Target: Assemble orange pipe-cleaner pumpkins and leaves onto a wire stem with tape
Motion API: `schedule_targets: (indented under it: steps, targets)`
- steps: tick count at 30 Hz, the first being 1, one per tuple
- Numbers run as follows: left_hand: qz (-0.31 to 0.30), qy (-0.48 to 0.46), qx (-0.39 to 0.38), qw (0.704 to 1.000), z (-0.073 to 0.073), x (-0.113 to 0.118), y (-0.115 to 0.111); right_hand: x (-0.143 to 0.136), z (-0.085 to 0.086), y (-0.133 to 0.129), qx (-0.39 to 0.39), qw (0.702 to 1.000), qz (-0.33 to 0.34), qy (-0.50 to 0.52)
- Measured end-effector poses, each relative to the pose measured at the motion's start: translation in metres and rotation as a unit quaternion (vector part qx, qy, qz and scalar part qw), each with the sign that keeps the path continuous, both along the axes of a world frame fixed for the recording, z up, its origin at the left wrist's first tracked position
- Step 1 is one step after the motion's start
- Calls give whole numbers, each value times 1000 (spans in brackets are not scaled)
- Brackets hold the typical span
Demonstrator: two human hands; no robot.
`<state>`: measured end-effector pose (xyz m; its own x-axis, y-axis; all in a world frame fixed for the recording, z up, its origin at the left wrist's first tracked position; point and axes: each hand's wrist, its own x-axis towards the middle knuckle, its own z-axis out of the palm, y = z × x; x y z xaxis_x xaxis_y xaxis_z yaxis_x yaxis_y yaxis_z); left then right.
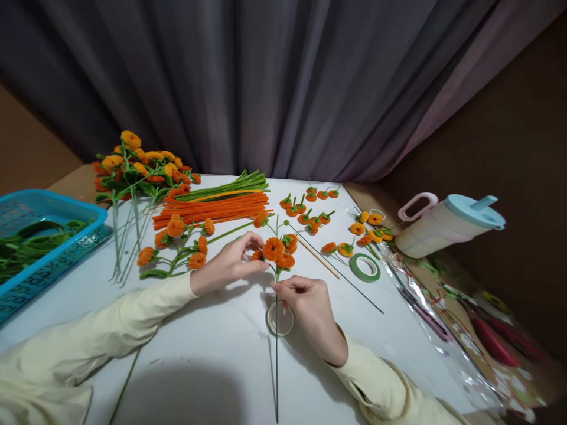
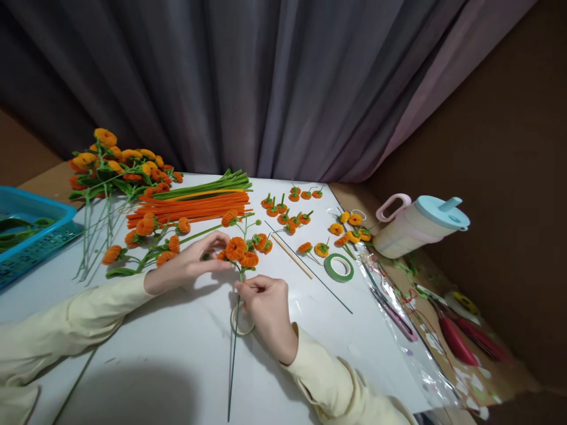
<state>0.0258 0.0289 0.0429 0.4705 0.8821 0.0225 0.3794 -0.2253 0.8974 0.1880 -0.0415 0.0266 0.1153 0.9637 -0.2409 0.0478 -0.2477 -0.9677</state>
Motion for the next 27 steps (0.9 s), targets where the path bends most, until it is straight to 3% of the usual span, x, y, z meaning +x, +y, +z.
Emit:
schedule_targets:
  steps: [2, 4, 6, 7, 11, 17, 22, 27]
  targets:
    - [52, 123, 204, 970, 4, -1, -7, -1, -2, 0, 0, 1000, -5, -3]
    - [76, 208, 387, 895, 6, -1, -20, -2, -3, 0, 5, 1000, -12, -8]
    - [60, 232, 495, 835, 6, 0, -33, -3, -4, -1, 13, 1000, -17, -13]
    - [44, 234, 513, 825, 5, 1, -39, -3, -4, -1, 17, 1000, -17, -14]
    - [10, 245, 500, 831, -8, 6, -49, -5, -5, -4, 27, 999, -6, -23]
    - [-1, 226, 473, 851, -25, 9, -46, -6, -9, -7, 61, 996, -5, -70]
    - [-24, 186, 461, 867, -27, 9, -48, -7, -14, -9, 76, 993, 8, -92]
    - [-49, 159, 397, 903, -28, 10, -48, -9, -13, -10, 74, 993, 14, -86]
